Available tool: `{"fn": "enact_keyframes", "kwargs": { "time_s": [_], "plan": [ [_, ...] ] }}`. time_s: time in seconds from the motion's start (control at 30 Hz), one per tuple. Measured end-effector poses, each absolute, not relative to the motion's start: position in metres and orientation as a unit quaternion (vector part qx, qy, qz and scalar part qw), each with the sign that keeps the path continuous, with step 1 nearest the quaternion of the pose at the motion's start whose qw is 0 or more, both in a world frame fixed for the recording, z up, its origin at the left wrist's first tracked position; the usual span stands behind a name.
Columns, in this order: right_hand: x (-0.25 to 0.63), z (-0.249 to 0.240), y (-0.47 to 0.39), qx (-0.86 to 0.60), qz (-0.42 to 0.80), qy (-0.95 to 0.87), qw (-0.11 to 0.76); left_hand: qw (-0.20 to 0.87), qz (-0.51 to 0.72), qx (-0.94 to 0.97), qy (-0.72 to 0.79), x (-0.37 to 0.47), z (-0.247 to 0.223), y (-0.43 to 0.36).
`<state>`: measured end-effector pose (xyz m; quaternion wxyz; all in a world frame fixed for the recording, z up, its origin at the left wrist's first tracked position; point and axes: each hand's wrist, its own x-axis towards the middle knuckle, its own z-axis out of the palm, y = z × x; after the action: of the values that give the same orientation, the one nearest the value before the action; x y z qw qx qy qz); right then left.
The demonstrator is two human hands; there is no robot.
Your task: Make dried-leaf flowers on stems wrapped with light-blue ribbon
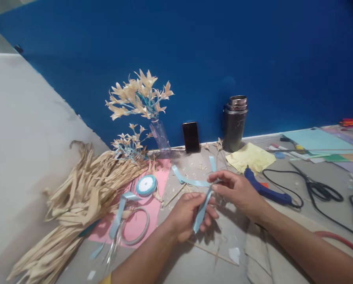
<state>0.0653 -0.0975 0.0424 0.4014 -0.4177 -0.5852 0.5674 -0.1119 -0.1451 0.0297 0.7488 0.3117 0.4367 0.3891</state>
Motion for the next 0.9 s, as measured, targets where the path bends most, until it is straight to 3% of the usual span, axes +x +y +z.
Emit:
{"fn": "enact_keyframes", "kwargs": {
  "time_s": [0.13,0.27,0.43,0.63,0.73,0.83,0.9],
  "plan": [
    [0.062,0.045,-0.101,-0.446,0.537,-0.591,0.404,0.743,0.391,0.33,0.432,-0.109,0.03,-0.148],
    [0.06,0.044,-0.105,-0.444,0.525,-0.609,0.396,0.648,0.457,0.4,0.461,-0.109,0.038,-0.149],
    [0.056,0.041,-0.109,-0.419,0.499,-0.648,0.396,0.555,0.446,0.467,0.525,-0.109,0.042,-0.148],
    [0.085,0.084,-0.104,-0.462,0.463,-0.613,0.443,0.595,0.431,0.445,0.512,-0.11,0.04,-0.147],
    [0.125,0.109,-0.119,-0.505,0.364,-0.609,0.492,0.6,0.433,0.438,0.51,-0.112,0.04,-0.146],
    [0.171,0.098,-0.15,-0.6,0.237,-0.601,0.472,0.599,0.441,0.435,0.507,-0.116,0.042,-0.145],
    [0.199,0.069,-0.173,-0.627,0.218,-0.598,0.449,0.603,0.444,0.428,0.506,-0.117,0.043,-0.144]
  ]
}}
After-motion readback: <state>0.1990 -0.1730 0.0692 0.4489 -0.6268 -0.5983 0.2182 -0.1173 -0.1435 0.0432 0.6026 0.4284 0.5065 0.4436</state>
